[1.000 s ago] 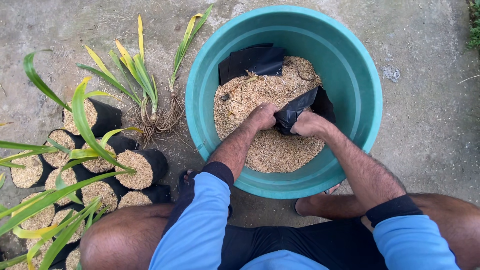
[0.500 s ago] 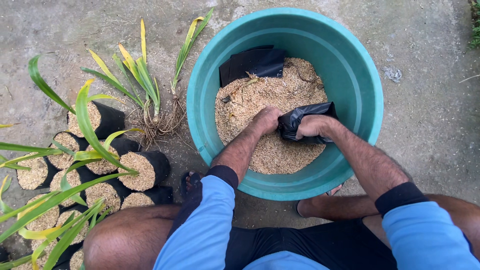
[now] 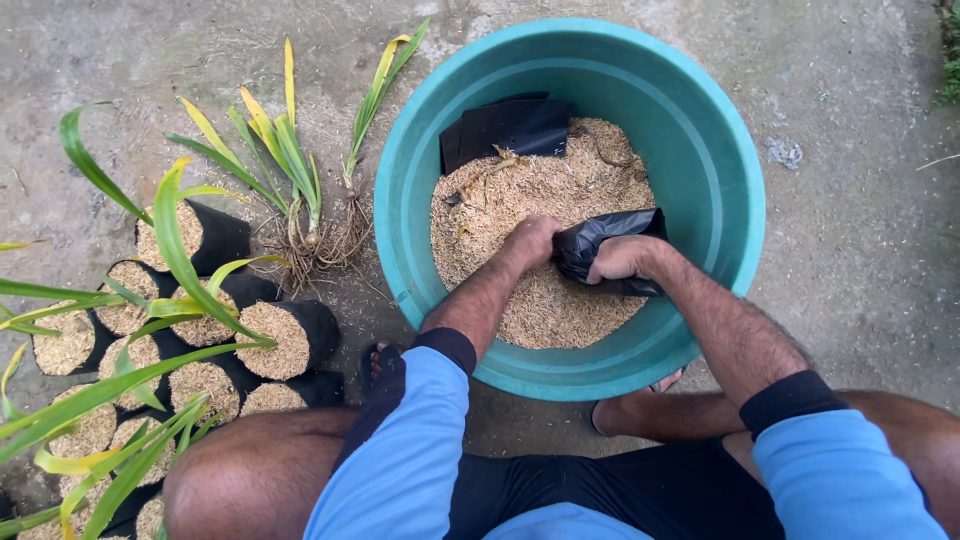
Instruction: The person fills a black plastic planting bag with grain hulls by scooping them by hand from a large green tub.
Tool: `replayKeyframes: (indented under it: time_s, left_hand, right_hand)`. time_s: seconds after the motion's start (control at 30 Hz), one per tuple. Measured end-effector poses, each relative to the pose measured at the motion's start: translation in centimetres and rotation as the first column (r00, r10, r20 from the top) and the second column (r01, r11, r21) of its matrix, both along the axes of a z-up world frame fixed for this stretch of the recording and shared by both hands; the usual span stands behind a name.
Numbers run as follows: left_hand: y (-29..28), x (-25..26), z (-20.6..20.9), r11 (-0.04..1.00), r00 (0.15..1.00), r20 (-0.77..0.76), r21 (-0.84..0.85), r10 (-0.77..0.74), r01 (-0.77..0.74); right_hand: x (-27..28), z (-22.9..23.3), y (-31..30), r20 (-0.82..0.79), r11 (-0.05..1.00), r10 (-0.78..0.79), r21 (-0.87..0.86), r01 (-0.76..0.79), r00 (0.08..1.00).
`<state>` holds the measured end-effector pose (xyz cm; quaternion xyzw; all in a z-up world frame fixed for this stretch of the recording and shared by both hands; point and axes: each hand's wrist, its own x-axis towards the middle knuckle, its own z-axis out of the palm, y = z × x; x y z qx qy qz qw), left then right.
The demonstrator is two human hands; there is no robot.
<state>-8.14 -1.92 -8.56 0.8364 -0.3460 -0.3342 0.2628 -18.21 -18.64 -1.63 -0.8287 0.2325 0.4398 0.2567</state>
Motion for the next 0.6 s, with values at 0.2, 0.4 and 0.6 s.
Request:
replayKeyframes:
  time_s: [0.2,0.4,0.6]
  left_hand:
    - [1.2,3.3,1.2,0.987,0.992,-0.037,0.108,0.122,-0.118]
    - [2.7,-1.5,18.2,0.937,0.895,-0.279,0.067,0.348,-0.343]
    - [3.0,-3.1,11.4,0.950,0.941,-0.137,0.095,0.308,-0.297]
  right_hand:
    - [-0.5,10.8,3.8,0.067,0.892,-0.359,0.320,0.320,0.931]
    - [0.8,3.0,0.8,0.019,0.485,-0.649,0.780,0.395,0.760]
    - [1.1,8.7,3.0,0.005,0.626,-0.530,0.677,0.387,0.848]
